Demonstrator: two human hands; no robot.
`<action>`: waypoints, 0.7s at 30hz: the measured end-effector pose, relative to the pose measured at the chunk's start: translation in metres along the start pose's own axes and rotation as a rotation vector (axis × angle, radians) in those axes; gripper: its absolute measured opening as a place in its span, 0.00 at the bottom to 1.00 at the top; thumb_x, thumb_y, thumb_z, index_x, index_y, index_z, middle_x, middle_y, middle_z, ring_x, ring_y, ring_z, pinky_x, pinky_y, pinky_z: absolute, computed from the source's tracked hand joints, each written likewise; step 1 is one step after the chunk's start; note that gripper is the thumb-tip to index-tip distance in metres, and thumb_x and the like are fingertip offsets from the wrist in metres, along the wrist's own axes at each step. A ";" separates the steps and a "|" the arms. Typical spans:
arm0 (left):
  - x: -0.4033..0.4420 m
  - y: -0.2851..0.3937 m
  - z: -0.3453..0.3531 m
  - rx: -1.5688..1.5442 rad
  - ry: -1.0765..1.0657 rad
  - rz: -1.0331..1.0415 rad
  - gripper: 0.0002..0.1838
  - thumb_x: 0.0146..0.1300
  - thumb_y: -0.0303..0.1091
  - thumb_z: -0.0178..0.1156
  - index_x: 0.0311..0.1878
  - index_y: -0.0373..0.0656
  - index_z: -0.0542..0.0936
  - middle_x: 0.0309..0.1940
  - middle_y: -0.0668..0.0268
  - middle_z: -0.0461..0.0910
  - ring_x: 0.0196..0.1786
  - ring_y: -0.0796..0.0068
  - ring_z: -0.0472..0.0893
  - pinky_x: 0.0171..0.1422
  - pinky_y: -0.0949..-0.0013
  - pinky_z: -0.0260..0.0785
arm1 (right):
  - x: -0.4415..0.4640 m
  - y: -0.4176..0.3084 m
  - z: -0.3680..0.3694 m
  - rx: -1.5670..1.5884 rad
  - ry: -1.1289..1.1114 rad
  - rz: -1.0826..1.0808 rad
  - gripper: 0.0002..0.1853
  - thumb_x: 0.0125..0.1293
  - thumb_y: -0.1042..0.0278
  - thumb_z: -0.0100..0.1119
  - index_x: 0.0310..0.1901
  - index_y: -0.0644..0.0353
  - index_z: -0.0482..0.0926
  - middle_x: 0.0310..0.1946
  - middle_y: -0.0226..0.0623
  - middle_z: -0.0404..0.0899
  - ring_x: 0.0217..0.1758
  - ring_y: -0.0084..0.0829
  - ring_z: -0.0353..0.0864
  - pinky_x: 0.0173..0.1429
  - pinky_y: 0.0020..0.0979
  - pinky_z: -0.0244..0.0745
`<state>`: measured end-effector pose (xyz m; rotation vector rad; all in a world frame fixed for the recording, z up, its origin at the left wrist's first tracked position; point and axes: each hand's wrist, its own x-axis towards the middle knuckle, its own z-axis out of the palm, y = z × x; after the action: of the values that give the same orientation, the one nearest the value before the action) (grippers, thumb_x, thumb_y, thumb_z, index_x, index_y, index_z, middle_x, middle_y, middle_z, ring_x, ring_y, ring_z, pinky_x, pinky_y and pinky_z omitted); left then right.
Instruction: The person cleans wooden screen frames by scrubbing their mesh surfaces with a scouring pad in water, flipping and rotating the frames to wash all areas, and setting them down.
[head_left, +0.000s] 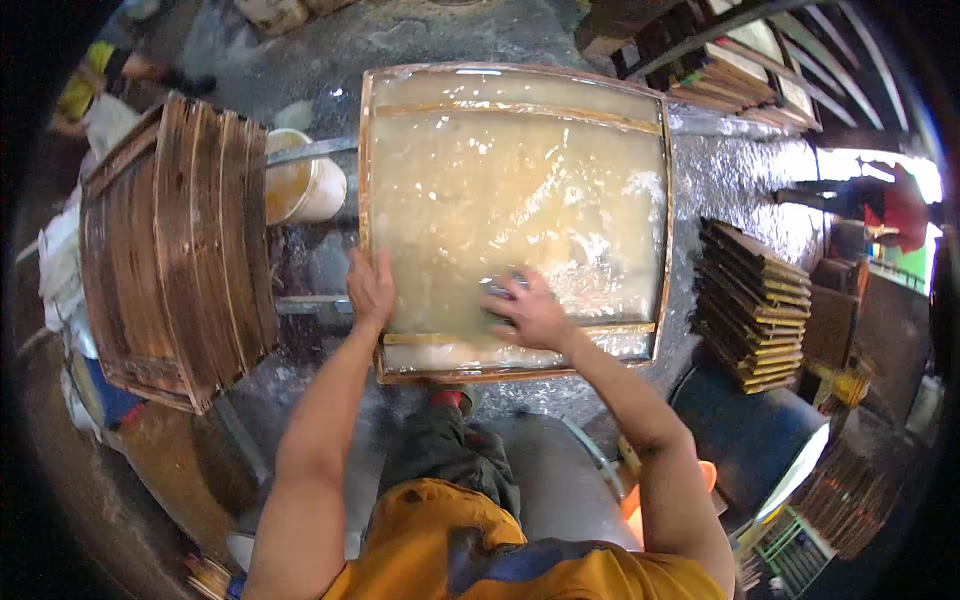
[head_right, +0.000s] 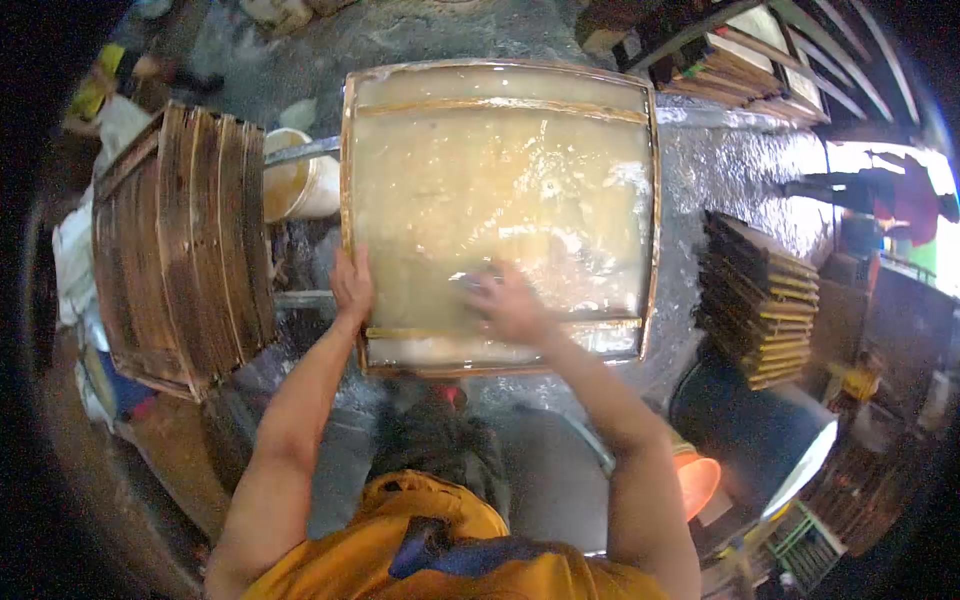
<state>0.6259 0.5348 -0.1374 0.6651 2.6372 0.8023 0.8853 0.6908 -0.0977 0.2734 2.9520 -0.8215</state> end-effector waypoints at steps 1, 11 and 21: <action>0.000 -0.001 0.000 -0.036 -0.024 -0.027 0.29 0.69 0.48 0.53 0.54 0.25 0.72 0.45 0.32 0.78 0.50 0.30 0.77 0.55 0.45 0.69 | 0.019 -0.016 0.003 0.031 0.013 -0.020 0.28 0.60 0.47 0.64 0.63 0.40 0.74 0.63 0.41 0.71 0.68 0.55 0.64 0.74 0.55 0.58; 0.005 -0.056 0.035 0.137 0.099 0.264 0.22 0.71 0.46 0.49 0.55 0.36 0.75 0.47 0.38 0.79 0.51 0.34 0.77 0.55 0.45 0.69 | 0.050 -0.046 0.013 0.149 -0.038 -0.116 0.20 0.63 0.56 0.60 0.58 0.42 0.76 0.63 0.46 0.70 0.65 0.56 0.66 0.71 0.55 0.59; -0.039 0.018 0.001 0.159 0.659 0.114 0.28 0.60 0.37 0.62 0.59 0.33 0.68 0.58 0.44 0.71 0.62 0.36 0.68 0.67 0.46 0.60 | -0.071 0.064 -0.083 -0.085 -0.313 -0.057 0.20 0.62 0.59 0.64 0.56 0.47 0.78 0.62 0.47 0.70 0.66 0.52 0.65 0.70 0.52 0.60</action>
<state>0.6657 0.5291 -0.1219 0.6850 3.3072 0.9849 0.9656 0.7769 -0.0508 0.0489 2.7013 -0.6725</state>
